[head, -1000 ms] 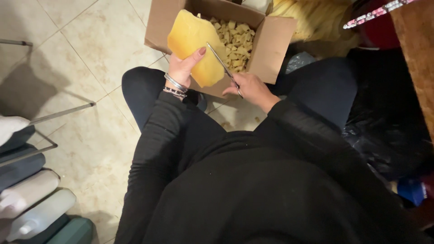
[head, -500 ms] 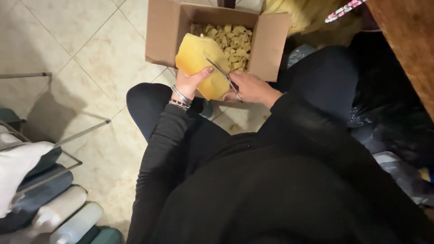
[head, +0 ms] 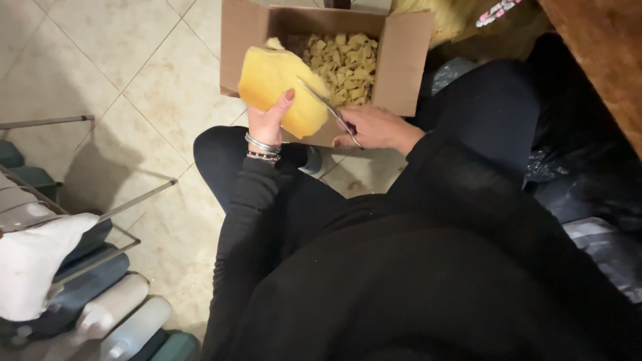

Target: Cutting large yellow foam into small pieces using scissors and filling a box.

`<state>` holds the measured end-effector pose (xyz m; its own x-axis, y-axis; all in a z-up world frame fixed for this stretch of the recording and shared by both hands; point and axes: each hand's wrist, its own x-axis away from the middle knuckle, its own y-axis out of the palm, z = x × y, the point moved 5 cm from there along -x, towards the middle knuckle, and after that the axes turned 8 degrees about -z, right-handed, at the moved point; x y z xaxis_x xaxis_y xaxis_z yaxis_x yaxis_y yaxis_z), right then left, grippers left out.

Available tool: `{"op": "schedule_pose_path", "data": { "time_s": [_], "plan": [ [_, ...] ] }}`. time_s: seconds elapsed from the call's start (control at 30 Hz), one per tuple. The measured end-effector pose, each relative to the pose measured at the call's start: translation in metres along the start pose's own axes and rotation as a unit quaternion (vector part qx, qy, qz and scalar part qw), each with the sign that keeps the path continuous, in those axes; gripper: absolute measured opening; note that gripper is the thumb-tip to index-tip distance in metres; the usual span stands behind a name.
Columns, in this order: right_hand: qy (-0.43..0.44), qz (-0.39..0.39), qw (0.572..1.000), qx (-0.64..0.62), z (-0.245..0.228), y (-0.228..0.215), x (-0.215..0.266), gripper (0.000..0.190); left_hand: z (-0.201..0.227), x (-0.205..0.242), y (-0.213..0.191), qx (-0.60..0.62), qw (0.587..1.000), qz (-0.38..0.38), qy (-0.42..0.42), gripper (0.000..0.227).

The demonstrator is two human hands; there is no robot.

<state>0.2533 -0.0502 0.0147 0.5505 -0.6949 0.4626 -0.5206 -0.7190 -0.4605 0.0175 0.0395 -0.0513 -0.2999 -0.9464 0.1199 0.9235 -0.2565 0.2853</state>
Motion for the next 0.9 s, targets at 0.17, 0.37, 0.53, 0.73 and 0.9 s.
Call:
{"op": "schedule_pose_path", "data": {
  "time_s": [0.17,0.37,0.53,0.73,0.9],
  "plan": [
    [0.009,0.038,0.997,0.073,-0.002,-0.004,-0.005,0.072,-0.006,0.013,0.039,0.007,0.997,-0.079,-0.022,0.064],
    [-0.011,0.104,0.991,0.087,-0.006,-0.003,-0.002,0.077,-0.021,0.013,0.041,0.045,0.990,-0.127,-0.033,0.061],
    [-0.047,0.196,0.976,0.078,-0.004,-0.003,0.005,0.070,-0.023,0.007,0.022,0.041,0.993,-0.108,-0.021,0.070],
    [-0.090,0.262,0.945,0.175,-0.007,-0.004,0.017,0.058,0.129,0.013,0.068,-0.380,0.894,-0.115,0.206,0.091],
    [-0.016,0.104,0.959,0.264,0.012,0.018,0.004,0.070,0.083,0.013,0.060,-0.462,0.848,-0.221,0.133,0.062]
  ]
}}
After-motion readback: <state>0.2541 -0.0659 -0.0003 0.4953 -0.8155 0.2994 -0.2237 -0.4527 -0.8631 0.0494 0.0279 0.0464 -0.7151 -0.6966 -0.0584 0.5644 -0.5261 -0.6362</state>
